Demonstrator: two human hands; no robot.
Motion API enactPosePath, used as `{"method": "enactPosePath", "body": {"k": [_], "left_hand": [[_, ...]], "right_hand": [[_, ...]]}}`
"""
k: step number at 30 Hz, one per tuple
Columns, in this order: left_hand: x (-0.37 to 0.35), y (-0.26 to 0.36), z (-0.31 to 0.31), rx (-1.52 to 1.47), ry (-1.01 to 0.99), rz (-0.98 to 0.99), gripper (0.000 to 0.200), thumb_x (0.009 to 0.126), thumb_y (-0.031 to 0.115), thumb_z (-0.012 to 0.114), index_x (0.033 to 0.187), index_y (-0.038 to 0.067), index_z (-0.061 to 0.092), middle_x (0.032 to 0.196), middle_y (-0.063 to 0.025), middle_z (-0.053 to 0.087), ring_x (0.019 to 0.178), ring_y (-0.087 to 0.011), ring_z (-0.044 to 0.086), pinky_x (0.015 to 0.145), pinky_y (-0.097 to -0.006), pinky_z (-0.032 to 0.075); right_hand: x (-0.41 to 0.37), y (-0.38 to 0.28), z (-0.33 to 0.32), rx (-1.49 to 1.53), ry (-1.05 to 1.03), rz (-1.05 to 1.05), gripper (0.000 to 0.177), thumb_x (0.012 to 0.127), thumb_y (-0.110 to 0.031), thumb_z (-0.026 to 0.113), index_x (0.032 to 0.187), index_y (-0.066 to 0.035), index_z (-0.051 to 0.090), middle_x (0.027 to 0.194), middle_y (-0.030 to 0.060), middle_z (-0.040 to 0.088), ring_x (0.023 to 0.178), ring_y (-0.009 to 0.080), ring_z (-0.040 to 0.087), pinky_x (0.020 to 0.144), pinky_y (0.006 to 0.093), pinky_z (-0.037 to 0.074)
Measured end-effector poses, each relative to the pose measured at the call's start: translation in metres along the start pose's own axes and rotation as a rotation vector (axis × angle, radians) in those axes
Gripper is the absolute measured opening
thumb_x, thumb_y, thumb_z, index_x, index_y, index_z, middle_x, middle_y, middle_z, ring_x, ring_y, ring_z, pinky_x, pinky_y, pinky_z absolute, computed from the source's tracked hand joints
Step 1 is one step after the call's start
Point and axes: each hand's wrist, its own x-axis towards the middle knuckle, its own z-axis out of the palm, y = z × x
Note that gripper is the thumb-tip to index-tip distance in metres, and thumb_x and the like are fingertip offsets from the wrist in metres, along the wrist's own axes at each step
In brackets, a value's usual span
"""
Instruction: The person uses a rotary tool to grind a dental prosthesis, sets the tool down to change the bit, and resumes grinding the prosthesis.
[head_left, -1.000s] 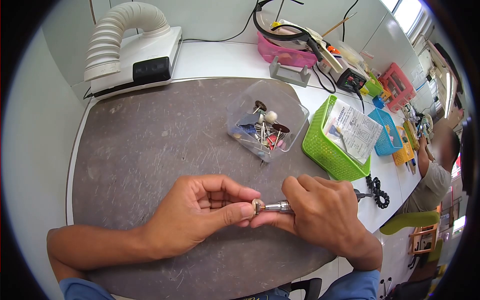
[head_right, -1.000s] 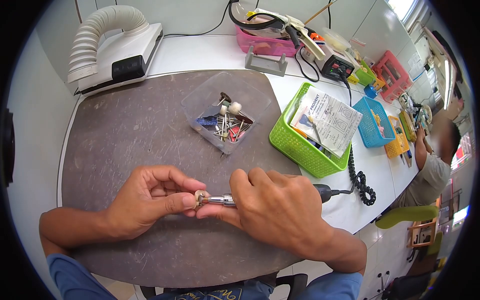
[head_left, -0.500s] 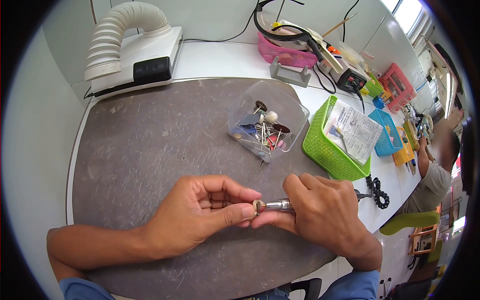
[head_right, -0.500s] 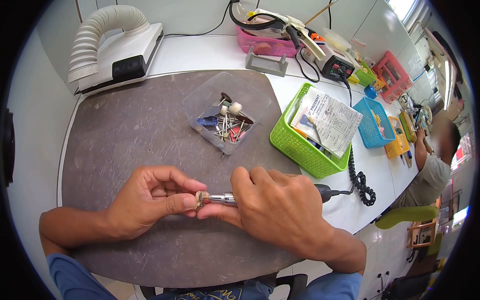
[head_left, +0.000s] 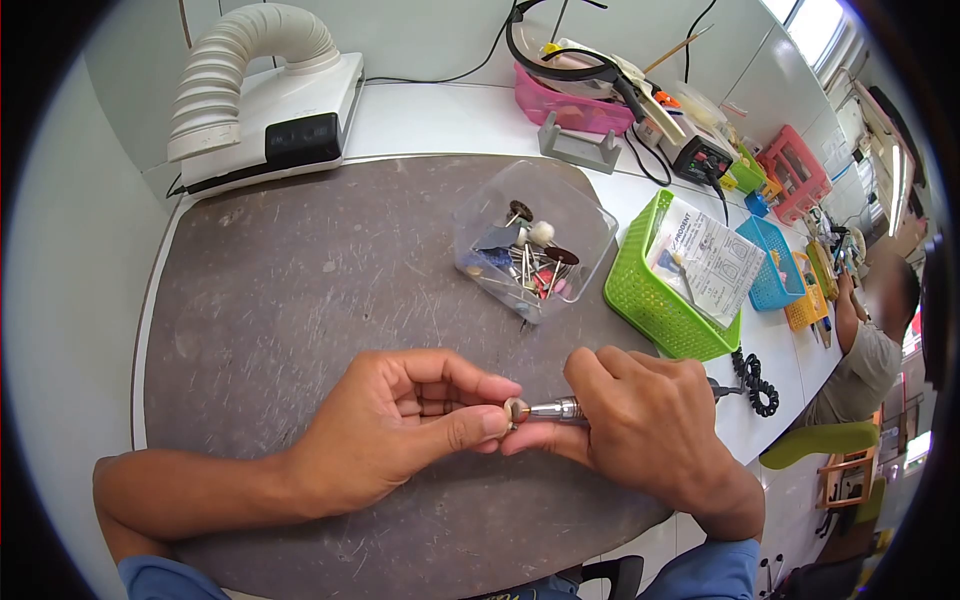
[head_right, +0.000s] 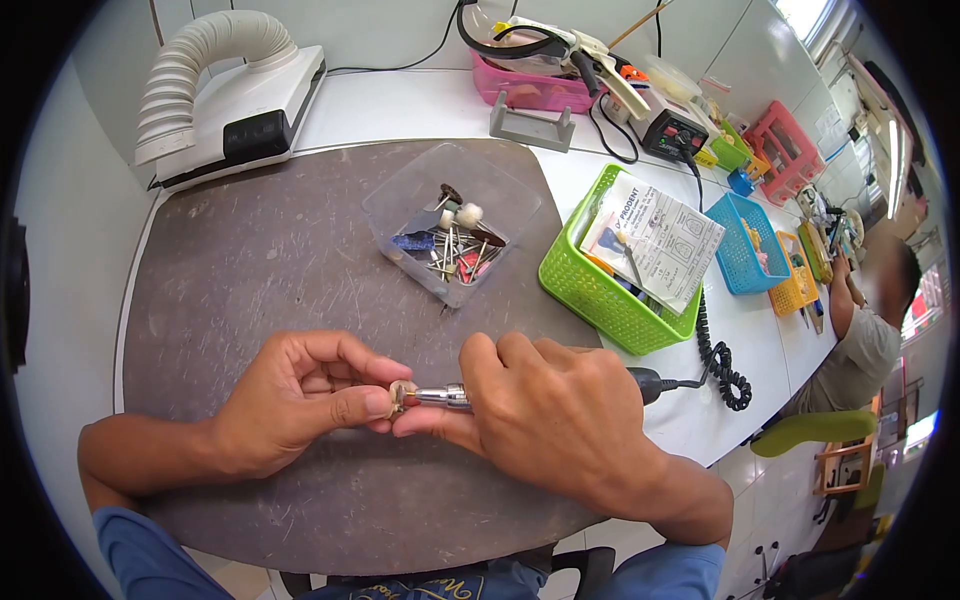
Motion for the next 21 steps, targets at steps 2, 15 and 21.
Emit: {"method": "enactPosePath", "body": {"k": [2,15,21], "left_hand": [[0.0,-0.0003,-0.0005,-0.004,0.002,0.002,0.024,0.092,0.002,0.067,0.115,-0.006,0.063,0.104,-0.0154,0.07,0.091,-0.0151,0.069,0.085,-0.0267,0.058],[0.005,0.0056,-0.0051,0.006,-0.048,-0.06,0.028,0.094,0.003,0.065,0.12,-0.006,0.062,0.104,-0.0148,0.07,0.089,-0.0147,0.069,0.084,-0.027,0.058],[0.0059,0.0069,-0.007,0.01,-0.063,-0.109,0.028,0.094,0.003,0.065,0.12,-0.006,0.062,0.114,-0.0164,0.067,0.093,-0.0148,0.069,0.088,-0.028,0.058]], "right_hand": [[0.0,-0.0005,-0.0008,-0.009,-0.018,-0.006,0.064,0.078,-0.071,0.064,0.062,-0.012,0.046,0.052,0.0014,0.05,0.039,0.0156,0.053,0.035,0.029,0.036],[0.003,-0.0027,-0.0079,0.028,-0.058,0.039,0.067,0.067,-0.071,0.071,0.066,-0.009,0.045,0.054,0.004,0.049,0.047,0.0222,0.058,0.043,0.0332,0.042],[0.0039,0.0017,-0.007,0.039,-0.033,-0.013,0.064,0.074,-0.07,0.069,0.063,-0.011,0.047,0.053,0.0018,0.052,0.043,0.0178,0.057,0.038,0.0302,0.04]]}}
